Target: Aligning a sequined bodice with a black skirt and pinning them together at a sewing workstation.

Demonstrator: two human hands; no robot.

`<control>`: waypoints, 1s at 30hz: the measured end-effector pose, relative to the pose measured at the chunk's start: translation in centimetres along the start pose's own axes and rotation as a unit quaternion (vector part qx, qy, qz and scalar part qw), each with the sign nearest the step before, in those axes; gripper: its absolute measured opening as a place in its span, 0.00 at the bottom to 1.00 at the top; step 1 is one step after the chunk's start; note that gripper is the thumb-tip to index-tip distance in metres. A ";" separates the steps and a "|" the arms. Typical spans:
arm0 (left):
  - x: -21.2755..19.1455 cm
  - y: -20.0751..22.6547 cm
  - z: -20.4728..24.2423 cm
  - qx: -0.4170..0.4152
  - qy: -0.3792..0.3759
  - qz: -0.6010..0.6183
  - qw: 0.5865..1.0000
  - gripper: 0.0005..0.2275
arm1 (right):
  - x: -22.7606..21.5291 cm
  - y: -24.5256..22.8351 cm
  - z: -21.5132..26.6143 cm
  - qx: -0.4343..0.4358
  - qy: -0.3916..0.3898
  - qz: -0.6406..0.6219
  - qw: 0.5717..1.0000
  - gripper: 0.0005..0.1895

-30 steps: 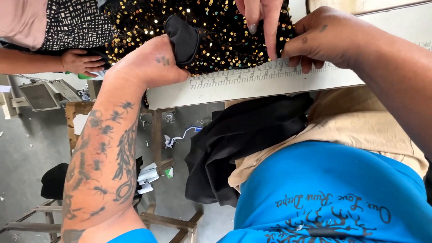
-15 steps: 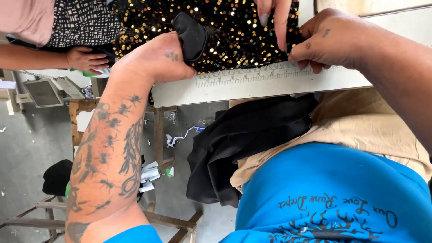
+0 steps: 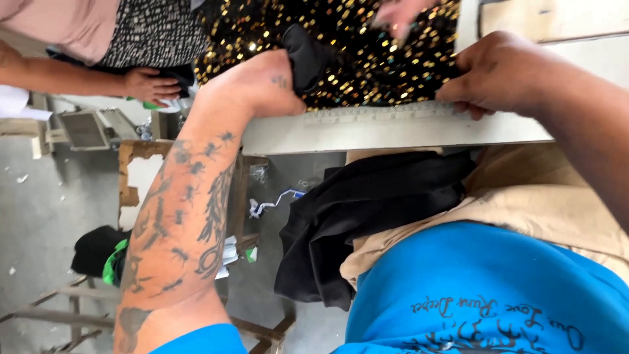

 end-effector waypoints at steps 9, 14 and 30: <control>0.1 -0.3 0.5 -0.052 0.010 -0.009 0.999 0.07 | -0.3 -1.8 2.5 0.028 0.013 0.025 0.999 0.12; 0.6 -0.6 0.3 -0.039 0.023 0.017 0.999 0.08 | -0.3 -2.0 2.9 0.010 0.005 -0.010 1.000 0.09; 28.2 5.7 4.8 -0.076 0.046 0.782 0.616 0.12 | -1.6 1.6 -2.0 -0.058 -0.080 -0.087 0.991 0.10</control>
Point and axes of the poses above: each hand's wrist, its own z-axis away from the middle knuckle, its own x-axis out of the palm, y = z × x, the point moved 6 cm from there along -z, towards the middle knuckle, and after that the axes turned 4 degrees about y, right-handed, at the moved point
